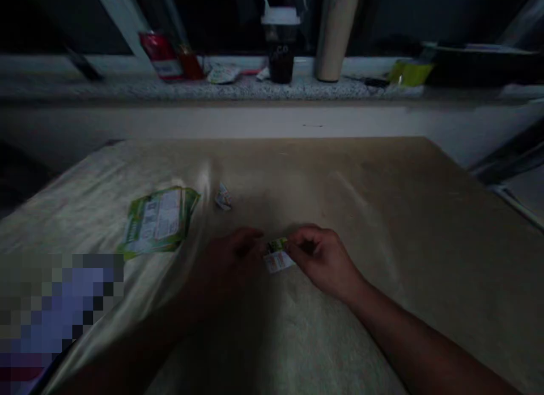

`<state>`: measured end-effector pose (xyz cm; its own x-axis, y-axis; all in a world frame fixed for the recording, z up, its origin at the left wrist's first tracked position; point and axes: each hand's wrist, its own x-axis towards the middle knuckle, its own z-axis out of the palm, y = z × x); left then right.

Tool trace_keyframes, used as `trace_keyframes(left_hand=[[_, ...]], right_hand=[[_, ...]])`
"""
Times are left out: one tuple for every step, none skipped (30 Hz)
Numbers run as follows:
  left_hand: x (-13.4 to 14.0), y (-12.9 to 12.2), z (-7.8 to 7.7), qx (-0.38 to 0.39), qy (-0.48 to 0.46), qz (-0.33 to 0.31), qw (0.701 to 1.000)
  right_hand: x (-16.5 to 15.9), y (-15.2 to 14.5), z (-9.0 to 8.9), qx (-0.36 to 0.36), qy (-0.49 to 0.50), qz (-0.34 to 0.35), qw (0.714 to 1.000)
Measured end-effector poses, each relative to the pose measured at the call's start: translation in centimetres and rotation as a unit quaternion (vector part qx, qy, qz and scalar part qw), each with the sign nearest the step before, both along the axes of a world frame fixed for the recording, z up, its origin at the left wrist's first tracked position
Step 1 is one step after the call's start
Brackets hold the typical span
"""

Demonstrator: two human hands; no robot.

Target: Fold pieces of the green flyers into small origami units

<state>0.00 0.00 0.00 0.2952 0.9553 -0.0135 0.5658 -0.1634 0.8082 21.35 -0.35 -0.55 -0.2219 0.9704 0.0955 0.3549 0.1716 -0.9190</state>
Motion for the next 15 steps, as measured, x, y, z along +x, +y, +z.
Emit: trace_keyframes(left_hand=[[0.0,0.1,0.0,0.018,0.024,0.005,1.0],[0.0,0.2,0.0,0.035,0.045,0.004,0.998],[0.0,0.3,0.0,0.053,0.061,-0.003,0.997],[0.0,0.4,-0.1,0.071,0.073,-0.017,0.995],[0.0,0.5,-0.2,0.092,0.082,-0.041,0.992],[0.0,0.5,-0.4,0.112,0.085,-0.068,0.988],[0.0,0.6,-0.5,0.128,0.085,-0.095,0.983],[0.0,0.7,-0.7,0.142,0.086,-0.117,0.979],[0.1,0.7,-0.9,0.154,0.089,-0.134,0.975],[0.2,0.8,-1.0,0.164,0.095,-0.145,0.971],[0.3,0.8,-1.2,0.174,0.103,-0.151,0.968],[0.4,0.8,-1.3,0.183,0.113,-0.155,0.964],[0.5,0.7,-1.5,0.188,0.125,-0.159,0.961],[0.6,0.6,-1.6,0.189,0.137,-0.16,0.959],[0.7,0.5,-1.6,0.187,0.149,-0.158,0.958]], right_hand=[[0.0,0.3,-0.1,0.026,-0.013,0.007,1.0],[0.1,0.5,-0.3,0.049,-0.028,0.013,0.998],[0.2,0.7,-0.5,0.069,-0.044,0.022,0.996],[0.2,1.0,-0.7,0.086,-0.065,0.018,0.994],[0.3,1.1,-1.0,0.098,-0.091,0.018,0.991],[0.4,1.3,-1.2,0.105,-0.121,0.018,0.987],[0.4,1.4,-1.5,0.112,-0.146,0.02,0.983],[0.5,1.5,-1.7,0.117,-0.168,0.021,0.979],[0.5,1.6,-1.9,0.122,-0.184,0.022,0.975],[0.5,1.6,-2.1,0.126,-0.195,0.021,0.972],[0.4,1.6,-2.2,0.129,-0.203,0.018,0.97],[0.4,1.6,-2.2,0.131,-0.208,0.013,0.969],[0.3,1.5,-2.3,0.131,-0.214,0.007,0.968],[0.3,1.4,-2.3,0.131,-0.222,-0.003,0.966],[0.2,1.4,-2.2,0.133,-0.232,-0.013,0.964]])
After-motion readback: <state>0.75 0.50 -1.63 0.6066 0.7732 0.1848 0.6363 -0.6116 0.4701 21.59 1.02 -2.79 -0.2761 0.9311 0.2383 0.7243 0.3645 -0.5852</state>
